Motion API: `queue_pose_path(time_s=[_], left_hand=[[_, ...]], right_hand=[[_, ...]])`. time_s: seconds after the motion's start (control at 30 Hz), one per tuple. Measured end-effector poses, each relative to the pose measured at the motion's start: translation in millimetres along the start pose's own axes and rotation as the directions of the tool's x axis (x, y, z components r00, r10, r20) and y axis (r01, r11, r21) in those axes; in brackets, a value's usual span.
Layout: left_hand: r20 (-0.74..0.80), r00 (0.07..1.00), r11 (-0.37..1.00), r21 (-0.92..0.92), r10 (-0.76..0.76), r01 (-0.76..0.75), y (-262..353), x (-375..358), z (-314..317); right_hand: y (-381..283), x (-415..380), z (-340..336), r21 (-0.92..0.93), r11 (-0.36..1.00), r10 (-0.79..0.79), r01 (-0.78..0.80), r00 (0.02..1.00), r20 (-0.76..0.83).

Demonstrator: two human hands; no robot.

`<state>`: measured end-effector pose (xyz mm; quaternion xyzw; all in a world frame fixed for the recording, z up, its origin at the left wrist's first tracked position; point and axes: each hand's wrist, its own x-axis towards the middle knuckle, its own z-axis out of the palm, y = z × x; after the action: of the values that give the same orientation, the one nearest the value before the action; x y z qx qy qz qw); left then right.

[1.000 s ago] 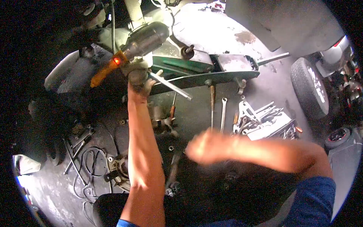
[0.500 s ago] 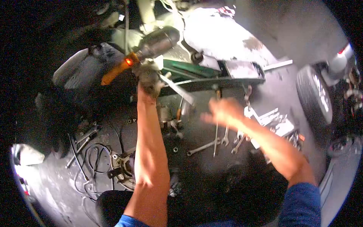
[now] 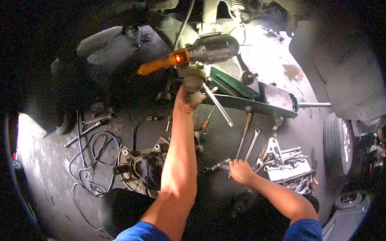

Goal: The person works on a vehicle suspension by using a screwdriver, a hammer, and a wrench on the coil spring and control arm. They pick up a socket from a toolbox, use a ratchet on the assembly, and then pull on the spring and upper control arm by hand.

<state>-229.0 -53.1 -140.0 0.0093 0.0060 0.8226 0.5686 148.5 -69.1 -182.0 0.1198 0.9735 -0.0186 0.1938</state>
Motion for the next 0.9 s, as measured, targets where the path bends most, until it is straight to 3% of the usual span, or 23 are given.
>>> queue_pose_path(time_s=[0.07, 0.1, 0.13, 0.17, 0.23, 0.33, 0.4, 0.43, 0.53, 0.57, 0.67, 0.8, 0.83, 0.9], left_hand=[[-0.076, 0.997, 0.999, -0.043, -0.014, 0.011, -3.4, 0.5, -4.8], [-0.113, 0.993, 0.994, -0.111, -0.012, -0.001, -5.6, 6.2, -12.0], [-0.116, 0.993, 0.989, -0.15, -0.029, 0.011, -4.2, 7.5, -14.4], [-0.114, 0.992, 0.982, -0.188, -0.047, 0.025, -3.7, 9.5, -15.8], [-0.13, 0.99, 0.977, -0.212, -0.053, 0.025, -5.6, 10.3, -15.8], [-0.134, 0.99, 0.987, -0.158, -0.041, 0.02, -3.4, 6.3, -5.2], [-0.086, 0.994, 0.992, -0.109, -0.074, 0.065, 1.4, 4.1, -4.4], [-0.102, 0.992, 0.982, -0.185, -0.069, 0.049, 0.6, 5.9, -3.9], [-0.081, 0.992, 0.967, -0.245, -0.094, 0.071, -1.1, 6.0, -4.3], [-0.143, 0.983, 0.956, -0.286, -0.118, 0.073, -1.9, 3.0, -0.6], [-0.185, 0.98, 0.977, -0.21, -0.072, 0.032, -3.7, 8.6, -5.6], [0.004, 0.996, 0.974, -0.207, -0.091, 0.09, -1.8, 16.4, -24.0], [-0.016, 0.997, 0.985, -0.153, -0.081, 0.078, -1.9, 14.9, -23.2], [-0.136, 0.99, 0.988, -0.152, -0.034, 0.013, -6.4, 18.2, -18.3]], right_hand=[[-0.9, 5.2, -8.8, 0.11, 0.994, -0.004, 0.015, 0.995, -0.097], [3.6, 19.8, -21.1, 0.236, 0.966, 0.108, -0.106, 0.994, 0.007], [13.9, 39.0, -24.3, 0.464, 0.876, 0.18, -0.131, 0.982, -0.062], [25.8, 58.4, -27.5, 0.665, 0.736, 0.267, -0.127, 0.957, -0.113], [35.8, 86.4, -60.3, 0.955, 0.25, 0.436, -0.162, 0.899, 0.039], [13.2, 114.5, -111.3, 0.989, -0.131, 0.353, 0.07, 0.936, -0.02], [2.2, 123.5, -122.0, 0.942, -0.273, 0.396, 0.193, 0.916, -0.073], [-1.8, 125.5, -125.6, 0.906, -0.341, 0.419, 0.249, 0.903, -0.091], [-12.6, 119.6, -150.7, 0.965, -0.246, 0.365, 0.092, 0.931, 0.004], [-25.2, 117.2, -163.9, 0.995, -0.099, 0.411, 0.035, 0.912, 0.009], [-17.4, 124.9, -151.0, 1.0, 0.029, 0.408, 0.005, 0.913, -0.017], [-25.9, 124.9, -161.7, 0.979, 0.178, 0.445, -0.096, 0.896, 0.007], [-28.0, 130.8, -150.7, 0.956, 0.292, 0.476, -0.01, 0.869, -0.137], [-19.8, 133.6, -145.6, 0.902, 0.432, 0.454, -0.012, 0.867, -0.206]])
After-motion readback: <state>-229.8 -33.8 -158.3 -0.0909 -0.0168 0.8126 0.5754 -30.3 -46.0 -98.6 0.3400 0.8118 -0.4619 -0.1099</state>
